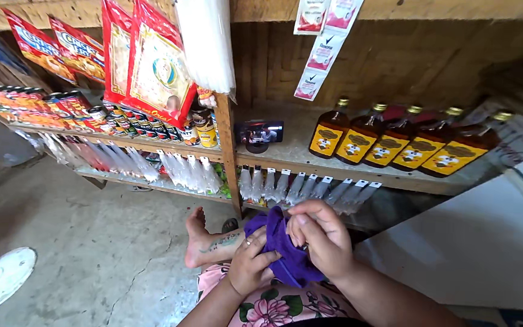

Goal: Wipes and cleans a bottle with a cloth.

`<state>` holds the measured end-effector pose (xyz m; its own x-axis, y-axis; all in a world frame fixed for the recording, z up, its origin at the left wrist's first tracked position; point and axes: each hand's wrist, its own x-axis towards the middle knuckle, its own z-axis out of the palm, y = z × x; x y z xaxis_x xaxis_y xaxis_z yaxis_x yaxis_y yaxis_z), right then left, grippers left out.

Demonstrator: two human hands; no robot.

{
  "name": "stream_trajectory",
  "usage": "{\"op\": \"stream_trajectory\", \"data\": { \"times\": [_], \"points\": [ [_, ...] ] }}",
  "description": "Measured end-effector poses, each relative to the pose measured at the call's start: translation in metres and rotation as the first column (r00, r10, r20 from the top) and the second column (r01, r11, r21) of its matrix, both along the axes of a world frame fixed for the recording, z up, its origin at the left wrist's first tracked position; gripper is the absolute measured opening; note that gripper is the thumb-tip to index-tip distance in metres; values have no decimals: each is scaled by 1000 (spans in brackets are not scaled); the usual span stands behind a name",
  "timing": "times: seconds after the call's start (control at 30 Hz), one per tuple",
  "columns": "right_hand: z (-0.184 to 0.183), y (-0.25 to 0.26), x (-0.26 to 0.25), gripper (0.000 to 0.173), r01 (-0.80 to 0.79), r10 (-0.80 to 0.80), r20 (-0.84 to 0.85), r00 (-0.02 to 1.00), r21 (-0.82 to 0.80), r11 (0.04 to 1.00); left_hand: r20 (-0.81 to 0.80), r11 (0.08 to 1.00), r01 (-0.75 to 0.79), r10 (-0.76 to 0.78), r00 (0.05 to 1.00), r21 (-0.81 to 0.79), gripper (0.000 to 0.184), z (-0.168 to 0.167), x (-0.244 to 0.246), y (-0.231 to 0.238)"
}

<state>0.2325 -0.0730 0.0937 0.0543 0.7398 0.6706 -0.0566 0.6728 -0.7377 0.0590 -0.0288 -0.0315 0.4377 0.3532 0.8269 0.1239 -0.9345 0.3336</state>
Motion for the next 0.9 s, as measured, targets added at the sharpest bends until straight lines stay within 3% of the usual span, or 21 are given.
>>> {"op": "stream_trajectory", "data": {
  "times": [0.1,0.27,0.5,0.7,0.9],
  "points": [
    [-8,2,1,20,-47,49,-23,999,75,996,10,1000,4,-4,1000,-16,21,-4,-1,1],
    [-8,7,9,19,-69,73,-50,996,69,995,30,988,-37,42,999,-150,34,-6,0,1],
    [-8,6,13,20,-106,107,-11,994,64,992,-140,967,-109,78,987,-232,47,34,5,3],
    [-9,6,14,20,-121,119,26,992,79,989,-301,917,-37,-92,949,-396,53,73,11,13],
    [-10,8,17,21,-174,172,32,985,88,981,-161,814,215,-351,922,-540,46,58,4,28]
  ]
}}
